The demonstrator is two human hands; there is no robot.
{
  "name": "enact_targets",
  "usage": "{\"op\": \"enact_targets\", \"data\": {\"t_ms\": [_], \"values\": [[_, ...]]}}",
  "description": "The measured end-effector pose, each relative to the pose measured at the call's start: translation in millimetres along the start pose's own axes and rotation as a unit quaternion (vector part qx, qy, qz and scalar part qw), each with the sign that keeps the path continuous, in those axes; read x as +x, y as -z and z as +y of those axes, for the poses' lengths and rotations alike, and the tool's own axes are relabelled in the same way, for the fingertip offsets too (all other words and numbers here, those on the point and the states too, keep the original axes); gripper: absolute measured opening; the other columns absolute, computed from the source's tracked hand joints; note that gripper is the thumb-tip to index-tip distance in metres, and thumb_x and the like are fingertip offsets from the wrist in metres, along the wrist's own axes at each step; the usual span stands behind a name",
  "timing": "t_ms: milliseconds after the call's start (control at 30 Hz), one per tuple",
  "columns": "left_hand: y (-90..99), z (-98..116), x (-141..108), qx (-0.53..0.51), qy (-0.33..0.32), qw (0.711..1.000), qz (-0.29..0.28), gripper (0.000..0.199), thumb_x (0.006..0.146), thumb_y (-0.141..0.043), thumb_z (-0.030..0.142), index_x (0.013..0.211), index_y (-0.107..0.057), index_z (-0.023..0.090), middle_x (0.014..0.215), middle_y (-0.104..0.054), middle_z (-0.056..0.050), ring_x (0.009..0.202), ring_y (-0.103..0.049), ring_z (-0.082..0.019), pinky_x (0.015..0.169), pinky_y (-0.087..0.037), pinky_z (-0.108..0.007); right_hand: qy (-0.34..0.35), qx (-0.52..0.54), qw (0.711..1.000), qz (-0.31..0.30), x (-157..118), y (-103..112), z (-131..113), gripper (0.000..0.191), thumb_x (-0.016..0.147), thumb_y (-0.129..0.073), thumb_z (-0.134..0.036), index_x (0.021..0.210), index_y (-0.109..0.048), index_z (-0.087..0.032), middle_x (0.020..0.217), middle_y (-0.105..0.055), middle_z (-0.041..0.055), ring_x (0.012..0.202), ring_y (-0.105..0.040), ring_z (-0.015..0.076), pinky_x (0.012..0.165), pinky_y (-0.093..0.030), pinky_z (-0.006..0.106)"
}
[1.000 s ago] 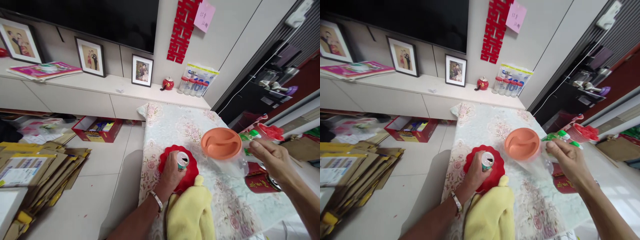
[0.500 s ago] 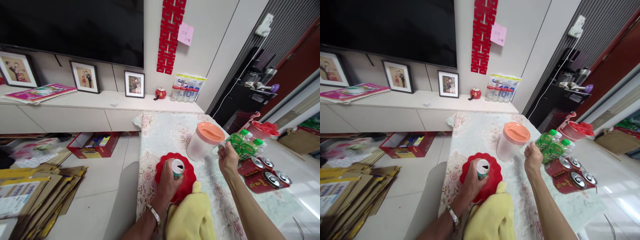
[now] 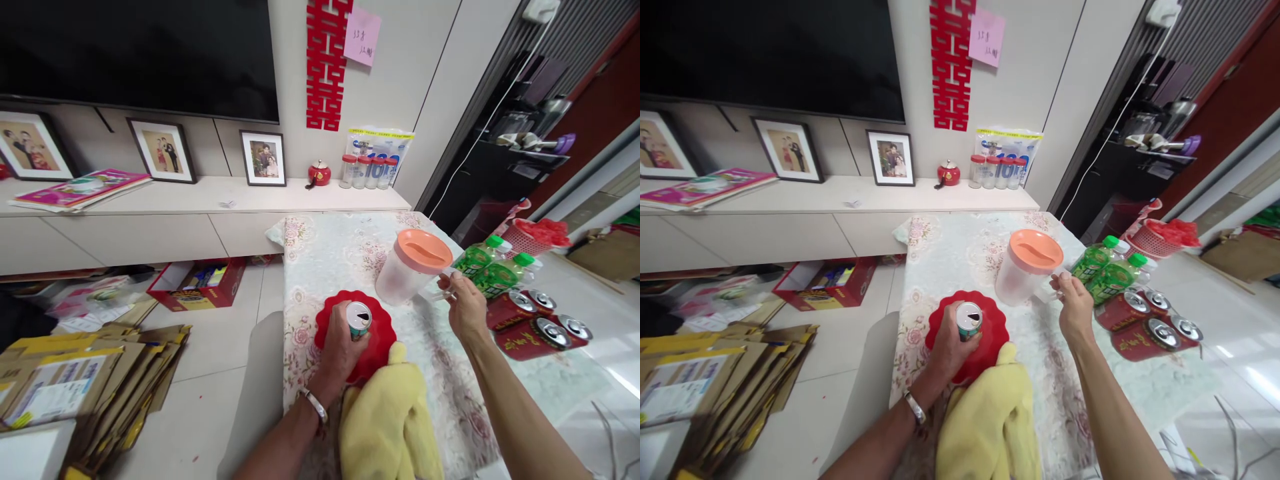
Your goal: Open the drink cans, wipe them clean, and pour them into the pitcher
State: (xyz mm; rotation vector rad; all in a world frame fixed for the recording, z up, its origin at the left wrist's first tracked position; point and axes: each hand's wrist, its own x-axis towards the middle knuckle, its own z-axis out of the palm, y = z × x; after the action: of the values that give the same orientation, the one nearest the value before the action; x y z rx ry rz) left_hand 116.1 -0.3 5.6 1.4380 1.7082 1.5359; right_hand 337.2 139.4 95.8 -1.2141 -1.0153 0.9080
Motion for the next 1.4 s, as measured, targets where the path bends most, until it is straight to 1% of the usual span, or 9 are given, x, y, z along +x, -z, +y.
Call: {"op": "enact_targets", "data": {"t_ms": [133,233,300,400,567,667,833,1167,1400], "values": [[0.7,0.9,0.6,0.002,-0.005,1.000,-0.001,0.067,0.072,-0.073,0.010,0.133,-0.049,0.021,0.127,-0.062,-0.011,0.124,-0.064,-0.031,0.109,-0.053,-0.051,-0.006,-0.023,1.000,-0.016,-3.4,9.5,0.6,0.055,0.065,-0.081,-0.068,0.094,-0.075,-0.022,0.095,-0.079,0.0054,0.090,-0.069,0.0210,0.073,-0.046,0.032],[1.1,1.6,0.8,0.009,-0.001,1.000,-0.005,0.067,0.072,-0.073,0.010,0.134,-0.049,0.020,0.127,-0.061,-0.012,0.125,-0.063,-0.032,0.108,-0.053,-0.052,0.003,-0.041,0.999,0.002,-9.1,19.6,5.1,0.058,0.072,-0.078,-0.066,0.111,-0.075,-0.024,0.108,-0.079,0.0054,0.099,-0.069,0.0215,0.076,-0.048,0.032],[0.8,1.8,1.1,0.011,0.006,1.000,-0.005,0.068,0.071,-0.073,0.010,0.134,-0.048,0.020,0.127,-0.061,-0.012,0.125,-0.063,-0.033,0.108,-0.053,-0.053,0.008,-0.057,0.998,0.019,-19.8,28.0,11.9,0.057,0.074,-0.078,-0.064,0.115,-0.074,-0.025,0.113,-0.078,0.0048,0.099,-0.069,0.0209,0.076,-0.049,0.032],[-0.3,1.6,1.8,0.013,0.008,1.000,0.000,0.070,0.069,-0.074,0.010,0.132,-0.048,0.021,0.128,-0.062,-0.012,0.125,-0.063,-0.033,0.109,-0.053,-0.053,0.005,-0.093,0.996,0.010,-48.9,41.1,27.2,0.054,0.073,-0.080,-0.062,0.111,-0.076,-0.024,0.114,-0.078,0.0061,0.097,-0.070,0.0215,0.076,-0.053,0.034],[0.2,5.2,4.4,0.026,0.035,0.999,0.005,0.068,0.067,-0.077,0.013,0.129,-0.051,0.023,0.125,-0.066,-0.011,0.120,-0.067,-0.035,0.104,-0.055,-0.055,-0.009,-0.169,0.984,-0.063,-105.7,56.2,59.7,0.049,0.072,-0.081,-0.061,0.104,-0.079,-0.023,0.107,-0.082,0.0081,0.095,-0.073,0.0266,0.084,-0.058,0.041],[2.4,9.9,6.5,0.027,0.068,0.997,-0.008,0.066,0.067,-0.077,0.015,0.128,-0.052,0.023,0.123,-0.067,-0.011,0.118,-0.068,-0.035,0.100,-0.056,-0.053,-0.004,-0.203,0.976,-0.083,-122.8,61.1,79.2,0.050,0.076,-0.076,-0.063,0.103,-0.079,-0.022,0.104,-0.082,0.0096,0.093,-0.074,0.0273,0.087,-0.059,0.044],[4.8,17.2,10.0,0.025,0.086,0.996,-0.020,0.062,0.068,-0.075,0.014,0.125,-0.052,0.021,0.124,-0.066,-0.011,0.119,-0.067,-0.033,0.101,-0.054,-0.050,0.028,-0.249,0.963,-0.096,-126.4,65.0,96.0,0.047,0.082,-0.068,-0.062,0.105,-0.077,-0.023,0.104,-0.081,0.0096,0.094,-0.073,0.0271,0.086,-0.058,0.043],[12.4,39.9,19.3,0.105,0.147,0.982,-0.053,0.054,0.071,-0.075,0.015,0.119,-0.050,0.022,0.120,-0.065,-0.010,0.117,-0.066,-0.031,0.099,-0.052,-0.045,0.075,-0.286,0.946,-0.131,-127.1,62.9,93.9,0.042,0.086,-0.064,-0.060,0.103,-0.076,-0.023,0.100,-0.080,0.0076,0.092,-0.073,0.0260,0.083,-0.057,0.041],[16.2,56.2,27.8,0.171,0.193,0.962,-0.084,0.053,0.073,-0.077,0.017,0.117,-0.049,0.025,0.126,-0.065,-0.010,0.125,-0.063,-0.033,0.100,-0.049,-0.046,0.086,-0.293,0.943,-0.135,-127.7,62.2,93.4,0.040,0.088,-0.063,-0.058,0.104,-0.075,-0.024,0.100,-0.080,0.0070,0.093,-0.074,0.0255,0.083,-0.058,0.039]]}}
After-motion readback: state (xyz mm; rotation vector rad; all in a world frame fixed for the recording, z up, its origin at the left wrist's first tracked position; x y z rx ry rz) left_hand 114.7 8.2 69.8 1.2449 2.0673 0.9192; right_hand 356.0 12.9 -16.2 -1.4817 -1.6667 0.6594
